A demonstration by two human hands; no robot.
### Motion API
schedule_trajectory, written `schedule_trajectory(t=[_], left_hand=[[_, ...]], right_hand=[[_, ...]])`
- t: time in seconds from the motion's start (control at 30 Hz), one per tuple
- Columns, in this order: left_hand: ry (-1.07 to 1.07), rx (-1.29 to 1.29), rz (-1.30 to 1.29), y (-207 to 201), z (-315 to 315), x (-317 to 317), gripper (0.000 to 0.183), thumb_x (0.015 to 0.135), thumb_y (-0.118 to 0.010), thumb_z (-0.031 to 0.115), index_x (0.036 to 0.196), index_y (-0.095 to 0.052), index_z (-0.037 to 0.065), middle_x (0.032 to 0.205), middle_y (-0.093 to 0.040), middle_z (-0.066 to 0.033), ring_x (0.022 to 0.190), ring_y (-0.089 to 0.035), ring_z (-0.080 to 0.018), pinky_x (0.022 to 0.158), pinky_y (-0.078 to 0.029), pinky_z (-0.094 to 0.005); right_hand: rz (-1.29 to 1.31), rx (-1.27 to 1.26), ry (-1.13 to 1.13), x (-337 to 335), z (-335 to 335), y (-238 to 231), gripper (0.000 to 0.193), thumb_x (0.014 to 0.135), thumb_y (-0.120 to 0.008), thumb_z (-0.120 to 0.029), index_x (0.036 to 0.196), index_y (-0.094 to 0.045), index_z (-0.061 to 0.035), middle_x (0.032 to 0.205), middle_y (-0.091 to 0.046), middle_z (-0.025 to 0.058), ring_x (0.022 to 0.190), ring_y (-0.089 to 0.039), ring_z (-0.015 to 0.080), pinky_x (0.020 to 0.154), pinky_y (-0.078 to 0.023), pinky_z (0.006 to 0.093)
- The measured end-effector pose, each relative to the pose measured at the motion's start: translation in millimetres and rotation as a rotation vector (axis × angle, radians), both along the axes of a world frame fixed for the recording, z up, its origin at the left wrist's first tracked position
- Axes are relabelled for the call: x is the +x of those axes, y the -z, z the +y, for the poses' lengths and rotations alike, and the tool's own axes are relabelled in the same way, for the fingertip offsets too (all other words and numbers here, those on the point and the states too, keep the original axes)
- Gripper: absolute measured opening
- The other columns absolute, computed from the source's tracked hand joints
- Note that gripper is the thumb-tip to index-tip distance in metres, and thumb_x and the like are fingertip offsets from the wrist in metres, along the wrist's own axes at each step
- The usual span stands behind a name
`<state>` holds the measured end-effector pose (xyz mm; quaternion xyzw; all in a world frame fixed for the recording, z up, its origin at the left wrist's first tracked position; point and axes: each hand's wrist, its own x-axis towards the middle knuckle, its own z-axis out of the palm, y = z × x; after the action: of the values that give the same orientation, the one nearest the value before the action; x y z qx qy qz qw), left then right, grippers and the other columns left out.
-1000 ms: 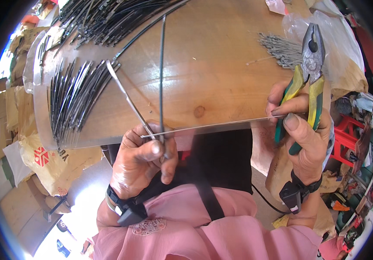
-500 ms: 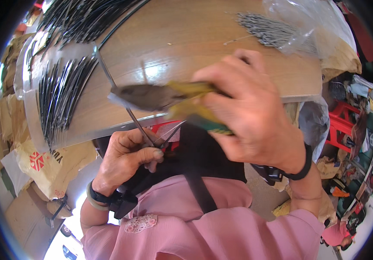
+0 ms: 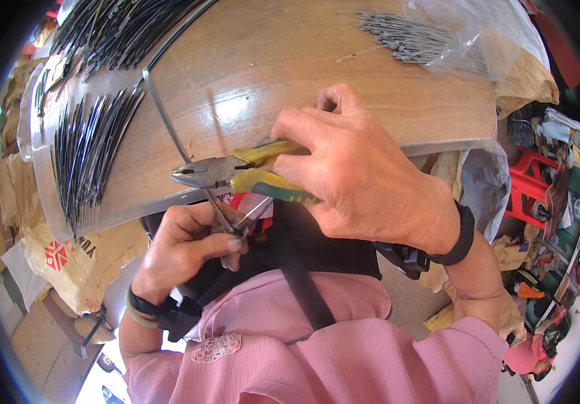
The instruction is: The person uses pliers to wrap and tighten a thin wire around a bundle of metal rods. They pick up individual rods from a large pile, align them, and secure them together using the wire.
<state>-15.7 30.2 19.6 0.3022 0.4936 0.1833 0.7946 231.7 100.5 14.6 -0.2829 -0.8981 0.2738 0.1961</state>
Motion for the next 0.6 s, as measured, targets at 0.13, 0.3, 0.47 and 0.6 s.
schedule_trajectory(t=[0.13, 0.3, 0.47, 0.6], left_hand=[[0.031, 0.071, -0.030, -5, 20, -17, 0.016, 0.090, -0.056, -0.008, 0.102, -0.067, -0.007, 0.103, -0.070, -0.0099, 0.092, -0.065, -0.0152, 0.087, -0.051, -0.0285], [0.066, 0.121, 0.034, -2, 26, 1, 0.013, 0.089, -0.063, 0.001, 0.100, -0.068, -0.004, 0.088, -0.069, -0.0079, 0.079, -0.065, -0.0157, 0.073, -0.053, -0.0281], [-0.019, -0.081, -0.168, 7, 10, 16, 0.020, 0.089, -0.067, 0.013, 0.104, -0.065, 0.000, 0.082, -0.065, -0.0072, 0.067, -0.060, -0.0151, 0.063, -0.049, -0.0285], [-0.203, -0.286, -0.296, 7, -1, 22, 0.022, 0.093, -0.065, 0.020, 0.103, -0.059, 0.001, 0.086, -0.058, -0.0083, 0.060, -0.056, -0.0174, 0.053, -0.045, -0.0299]], right_hand=[[0.026, -0.026, -0.011, 3, -4, -4, 0.024, 0.054, -0.069, -0.002, 0.077, -0.062, 0.0007, 0.098, -0.060, 0.0138, 0.080, -0.054, 0.0309, 0.080, -0.038, 0.0433], [0.061, -0.066, -0.034, -4, -7, -11, 0.024, 0.054, -0.069, -0.005, 0.076, -0.061, 0.0006, 0.099, -0.060, 0.0136, 0.079, -0.055, 0.0307, 0.081, -0.037, 0.0442], [0.066, -0.093, -0.056, -9, -11, -12, 0.023, 0.056, -0.069, -0.007, 0.076, -0.060, -0.0001, 0.100, -0.060, 0.0139, 0.083, -0.056, 0.0301, 0.082, -0.037, 0.0453], [0.039, -0.085, -0.072, -10, -12, -3, 0.022, 0.055, -0.068, -0.007, 0.074, -0.059, -0.0014, 0.103, -0.059, 0.0146, 0.087, -0.056, 0.0295, 0.083, -0.037, 0.0457]])
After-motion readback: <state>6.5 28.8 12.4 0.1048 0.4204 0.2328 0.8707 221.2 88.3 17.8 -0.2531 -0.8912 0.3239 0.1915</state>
